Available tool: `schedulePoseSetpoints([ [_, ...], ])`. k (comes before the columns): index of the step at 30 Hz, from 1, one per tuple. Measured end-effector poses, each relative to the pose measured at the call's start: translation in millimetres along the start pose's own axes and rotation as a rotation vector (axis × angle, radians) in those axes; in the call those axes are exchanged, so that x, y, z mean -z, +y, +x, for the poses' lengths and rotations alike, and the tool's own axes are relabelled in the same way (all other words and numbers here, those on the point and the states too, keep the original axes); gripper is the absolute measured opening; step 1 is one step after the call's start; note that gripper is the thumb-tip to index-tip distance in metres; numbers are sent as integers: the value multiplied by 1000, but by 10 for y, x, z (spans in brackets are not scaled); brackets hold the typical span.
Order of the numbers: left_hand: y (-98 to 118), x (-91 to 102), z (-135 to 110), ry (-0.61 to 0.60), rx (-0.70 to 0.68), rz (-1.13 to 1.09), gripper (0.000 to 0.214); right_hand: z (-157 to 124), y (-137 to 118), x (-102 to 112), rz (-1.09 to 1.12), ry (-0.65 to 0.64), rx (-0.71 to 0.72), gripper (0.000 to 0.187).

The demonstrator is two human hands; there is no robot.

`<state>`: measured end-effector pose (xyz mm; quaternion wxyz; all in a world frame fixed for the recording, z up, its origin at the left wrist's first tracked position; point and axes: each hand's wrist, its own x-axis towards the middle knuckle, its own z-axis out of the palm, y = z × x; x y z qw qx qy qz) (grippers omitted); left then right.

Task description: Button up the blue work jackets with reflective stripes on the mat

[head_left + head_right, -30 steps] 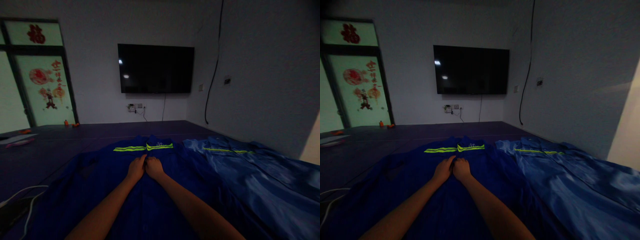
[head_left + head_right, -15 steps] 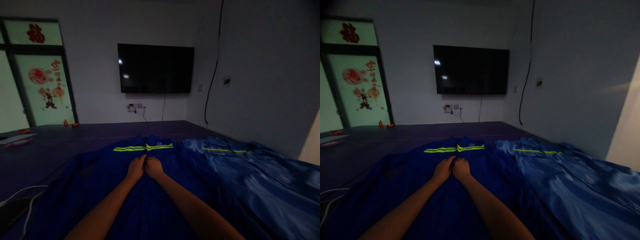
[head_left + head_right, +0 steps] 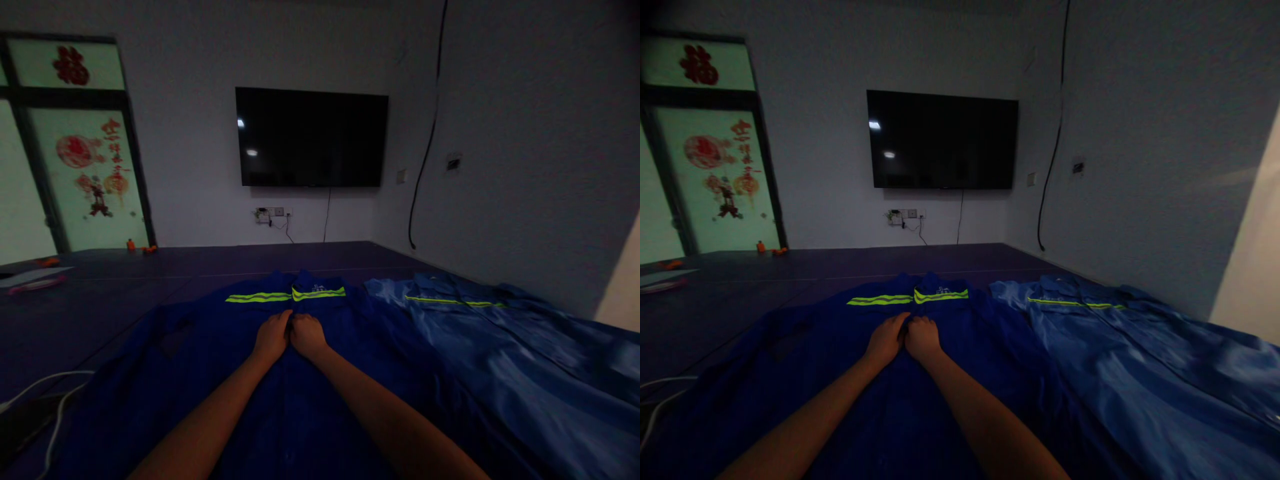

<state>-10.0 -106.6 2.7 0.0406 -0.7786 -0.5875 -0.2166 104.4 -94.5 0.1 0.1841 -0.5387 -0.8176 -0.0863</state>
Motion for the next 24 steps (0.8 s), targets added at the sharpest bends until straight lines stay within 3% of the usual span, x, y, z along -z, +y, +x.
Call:
schedulePoseSetpoints([
  [18, 7, 15, -2, -30, 3, 41, 46, -4, 3, 4, -18, -5, 4, 31],
  [24, -1, -7, 0, 14, -10, 51, 44, -12, 8, 17, 8, 5, 3, 31],
])
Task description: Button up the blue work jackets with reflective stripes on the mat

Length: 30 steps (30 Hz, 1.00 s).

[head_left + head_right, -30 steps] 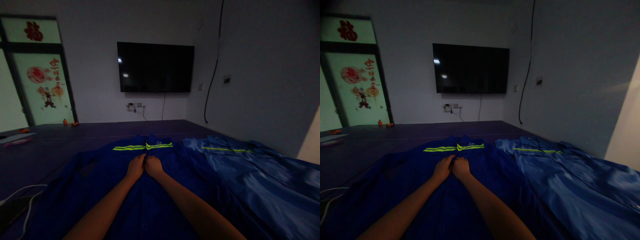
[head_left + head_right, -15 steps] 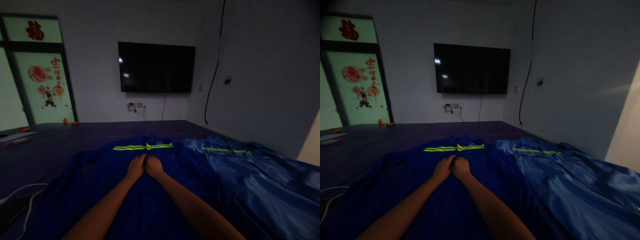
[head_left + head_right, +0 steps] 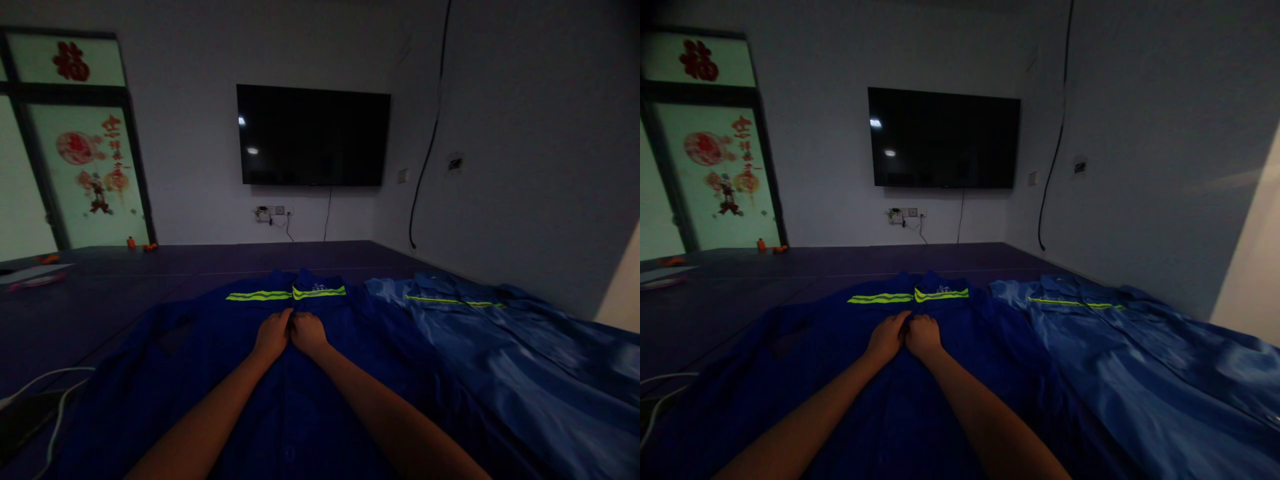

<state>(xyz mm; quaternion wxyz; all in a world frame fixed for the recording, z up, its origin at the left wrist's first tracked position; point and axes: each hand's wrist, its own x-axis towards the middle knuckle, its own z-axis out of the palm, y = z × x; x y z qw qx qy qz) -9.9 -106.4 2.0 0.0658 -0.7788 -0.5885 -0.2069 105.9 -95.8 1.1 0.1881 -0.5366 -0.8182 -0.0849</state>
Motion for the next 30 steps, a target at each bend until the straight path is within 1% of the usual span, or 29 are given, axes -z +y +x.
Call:
schedulePoseSetpoints([
  [16, -18, -26, 10, 3, -12, -23, 47, 14, 8, -18, 11, 4, 2, 32],
  [24, -4, -7, 10, -10, -1, -2, 46, 34, 64, -23, 95, 11, -13, 32],
  [30, -21, -29, 14, 3, -11, -15, 46, 51, 75, -47, 104, 5, -34, 31],
])
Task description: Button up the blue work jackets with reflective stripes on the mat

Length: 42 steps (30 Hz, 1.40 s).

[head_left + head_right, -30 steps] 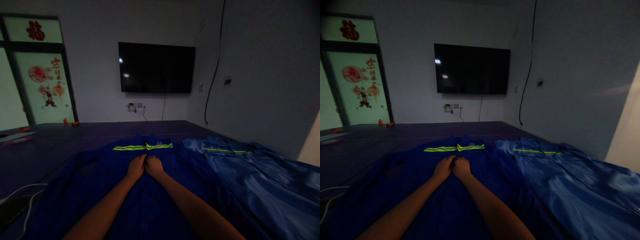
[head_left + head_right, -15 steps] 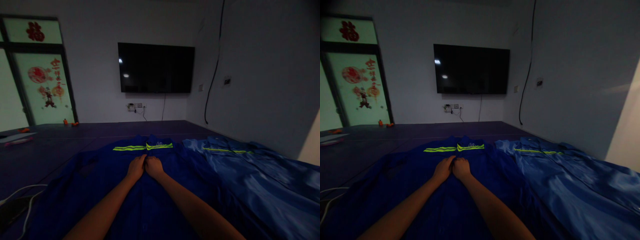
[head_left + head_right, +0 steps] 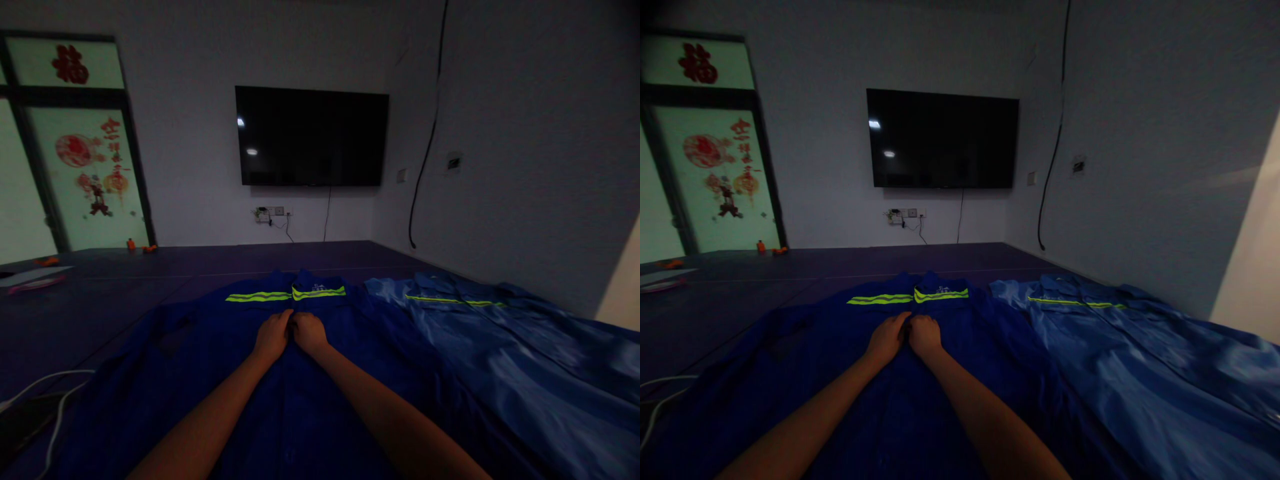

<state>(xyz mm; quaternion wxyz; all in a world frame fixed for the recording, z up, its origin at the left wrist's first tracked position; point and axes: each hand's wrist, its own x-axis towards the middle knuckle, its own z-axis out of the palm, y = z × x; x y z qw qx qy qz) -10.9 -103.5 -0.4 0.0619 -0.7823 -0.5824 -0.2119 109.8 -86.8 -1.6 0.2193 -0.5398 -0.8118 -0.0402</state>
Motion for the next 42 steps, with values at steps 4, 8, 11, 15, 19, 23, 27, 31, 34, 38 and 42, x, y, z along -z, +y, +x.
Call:
schedulePoseSetpoints([
  [4, -9, -13, 3, 1, 6, -10, 47, -2, -17, 0, -32, -16, -24, 32],
  [8, -13, -16, 4, 5, -6, -19, 48, -5, -26, -8, -46, -11, -35, 32],
  [11, -16, -16, 7, 3, -6, -26, 48, -4, -22, -20, -45, -5, -36, 31],
  [15, -19, -15, 8, 4, -14, -29, 48, -5, -24, -19, -48, -5, -39, 30],
  [19, -23, -18, 3, 20, -23, -41, 49, -11, -36, 4, -48, -12, -42, 29],
  [23, -29, -21, 4, 15, -27, -77, 49, -18, -41, 19, -48, -11, -53, 28],
  [27, -30, -14, 6, 10, -33, -91, 49, -30, -43, 32, -45, -6, -69, 27],
  [31, -25, -1, 3, 4, -29, -82, 47, -41, -54, 46, -55, -3, -78, 26],
  [34, -23, 2, -1, 10, -40, -76, 45, -36, -58, 38, -68, 9, -75, 26],
  [38, -27, -3, -5, 19, -54, -79, 46, -18, -53, 12, -82, 7, -98, 26],
  [42, -31, -4, -9, 27, -66, -85, 44, -15, -46, 8, -79, 0, -93, 26],
])
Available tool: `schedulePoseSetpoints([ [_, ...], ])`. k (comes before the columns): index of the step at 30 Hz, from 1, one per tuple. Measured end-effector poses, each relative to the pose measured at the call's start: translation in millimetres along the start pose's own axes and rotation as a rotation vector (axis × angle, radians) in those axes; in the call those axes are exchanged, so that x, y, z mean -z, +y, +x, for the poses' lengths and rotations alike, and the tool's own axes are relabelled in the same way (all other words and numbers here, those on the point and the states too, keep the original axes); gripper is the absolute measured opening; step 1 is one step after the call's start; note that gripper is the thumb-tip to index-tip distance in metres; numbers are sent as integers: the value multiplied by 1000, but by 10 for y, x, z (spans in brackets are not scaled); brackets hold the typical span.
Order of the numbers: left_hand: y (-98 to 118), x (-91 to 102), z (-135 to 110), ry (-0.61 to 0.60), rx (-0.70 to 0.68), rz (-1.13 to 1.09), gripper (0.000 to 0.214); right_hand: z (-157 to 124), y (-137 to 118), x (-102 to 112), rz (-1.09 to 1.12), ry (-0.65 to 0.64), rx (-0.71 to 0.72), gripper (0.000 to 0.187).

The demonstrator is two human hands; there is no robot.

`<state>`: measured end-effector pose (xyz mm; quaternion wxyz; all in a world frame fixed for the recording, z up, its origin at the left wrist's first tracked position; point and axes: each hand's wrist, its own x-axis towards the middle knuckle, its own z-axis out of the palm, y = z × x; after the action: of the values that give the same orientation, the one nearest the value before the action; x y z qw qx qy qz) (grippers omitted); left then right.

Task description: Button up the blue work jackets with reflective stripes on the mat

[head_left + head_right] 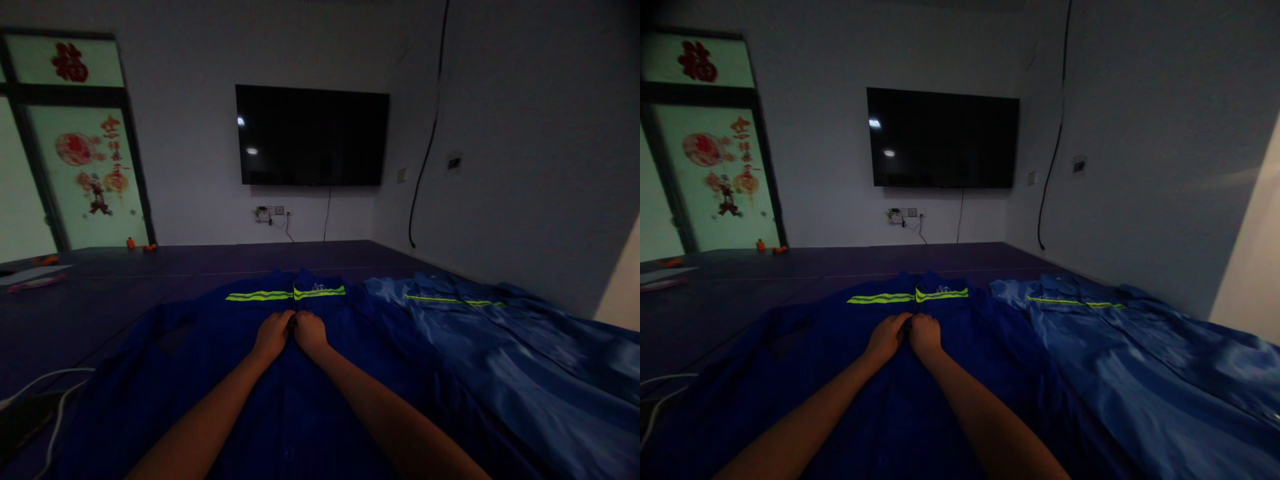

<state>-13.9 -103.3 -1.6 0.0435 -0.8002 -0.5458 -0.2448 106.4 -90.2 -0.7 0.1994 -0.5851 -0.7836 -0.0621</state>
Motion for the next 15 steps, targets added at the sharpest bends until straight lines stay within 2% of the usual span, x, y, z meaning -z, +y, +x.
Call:
schedulePoseSetpoints([
  [15, -10, 5, 1, 2, 1, -38, 45, -6, 17, 32, 16, -8, -5, 22],
])
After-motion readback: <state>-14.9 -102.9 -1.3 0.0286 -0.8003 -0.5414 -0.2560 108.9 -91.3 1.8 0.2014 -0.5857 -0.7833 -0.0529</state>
